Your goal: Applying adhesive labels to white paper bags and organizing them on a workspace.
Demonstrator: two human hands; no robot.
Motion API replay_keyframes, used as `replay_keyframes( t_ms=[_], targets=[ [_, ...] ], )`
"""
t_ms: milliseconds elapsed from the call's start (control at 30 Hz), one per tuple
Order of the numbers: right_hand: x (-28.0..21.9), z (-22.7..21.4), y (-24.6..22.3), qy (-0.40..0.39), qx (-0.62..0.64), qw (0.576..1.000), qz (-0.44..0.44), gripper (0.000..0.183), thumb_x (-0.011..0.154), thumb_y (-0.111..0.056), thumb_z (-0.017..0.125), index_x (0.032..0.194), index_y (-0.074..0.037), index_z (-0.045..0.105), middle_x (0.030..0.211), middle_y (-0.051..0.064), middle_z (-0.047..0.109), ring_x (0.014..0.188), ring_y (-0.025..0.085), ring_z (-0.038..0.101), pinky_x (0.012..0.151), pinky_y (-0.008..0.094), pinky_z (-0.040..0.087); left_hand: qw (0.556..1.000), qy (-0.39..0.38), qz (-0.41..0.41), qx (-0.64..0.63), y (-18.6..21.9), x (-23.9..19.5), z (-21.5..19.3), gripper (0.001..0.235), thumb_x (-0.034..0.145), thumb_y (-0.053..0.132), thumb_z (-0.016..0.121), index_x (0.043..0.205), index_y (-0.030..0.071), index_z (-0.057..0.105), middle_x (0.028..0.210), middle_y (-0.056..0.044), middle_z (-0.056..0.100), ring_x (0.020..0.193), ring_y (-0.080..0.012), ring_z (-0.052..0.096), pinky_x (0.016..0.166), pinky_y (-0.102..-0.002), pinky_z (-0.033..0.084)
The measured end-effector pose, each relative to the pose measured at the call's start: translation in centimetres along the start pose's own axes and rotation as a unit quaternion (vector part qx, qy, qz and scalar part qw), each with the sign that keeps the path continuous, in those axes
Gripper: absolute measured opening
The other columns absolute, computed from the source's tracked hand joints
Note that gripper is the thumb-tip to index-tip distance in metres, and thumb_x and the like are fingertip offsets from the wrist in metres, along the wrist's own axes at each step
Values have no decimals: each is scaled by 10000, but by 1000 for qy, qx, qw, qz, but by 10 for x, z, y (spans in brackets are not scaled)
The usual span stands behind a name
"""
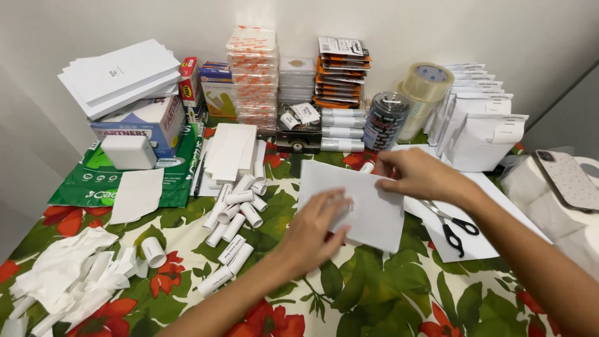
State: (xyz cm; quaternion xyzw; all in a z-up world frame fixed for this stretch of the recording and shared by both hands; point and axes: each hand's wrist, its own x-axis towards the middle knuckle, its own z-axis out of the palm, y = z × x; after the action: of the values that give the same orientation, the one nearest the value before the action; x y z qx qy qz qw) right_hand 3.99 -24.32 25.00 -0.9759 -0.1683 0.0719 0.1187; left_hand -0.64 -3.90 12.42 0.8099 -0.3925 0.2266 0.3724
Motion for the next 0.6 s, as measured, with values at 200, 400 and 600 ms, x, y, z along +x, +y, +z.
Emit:
replay_keyframes(
  t_ms=[200, 400, 600],
  targets=[
    [-4, -39, -44, 1, -73, 991, -109, 186, 720, -171, 682, 861, -54, 651, 830, 126, 716, 879, 338, 679, 779, 444, 538, 997, -4, -67, -28, 3, 46, -37, 735, 740, 255, 653, 1352, 3, 332, 1269, -262, 429, 1211, -431, 412, 1031, -611, 245],
    [3, -25, -70, -15, -75, 979, -187, 182, 724, -107, 672, 905, -83, 674, 847, 86, 706, 868, 269, 690, 829, 381, 527, 979, 42, -86, -179, -39, 43, 7, 653, 666, 295, 740, 1207, 80, 444, 1013, -121, 640, 1002, -335, 603, 873, -494, 451],
    [-14, -1, -44, 284, -14, 895, -344, 594, 741, -285, 725, 1231, -28, 507, 1161, 179, 573, 1073, 370, 555, 912, 487, 410, 954, 141, -133, -229, -47, 8, 18, 365, 745, 290, 728, 1017, 81, 603, 728, -119, 653, 631, -245, 657, 504, -319, 523]
  ],
)
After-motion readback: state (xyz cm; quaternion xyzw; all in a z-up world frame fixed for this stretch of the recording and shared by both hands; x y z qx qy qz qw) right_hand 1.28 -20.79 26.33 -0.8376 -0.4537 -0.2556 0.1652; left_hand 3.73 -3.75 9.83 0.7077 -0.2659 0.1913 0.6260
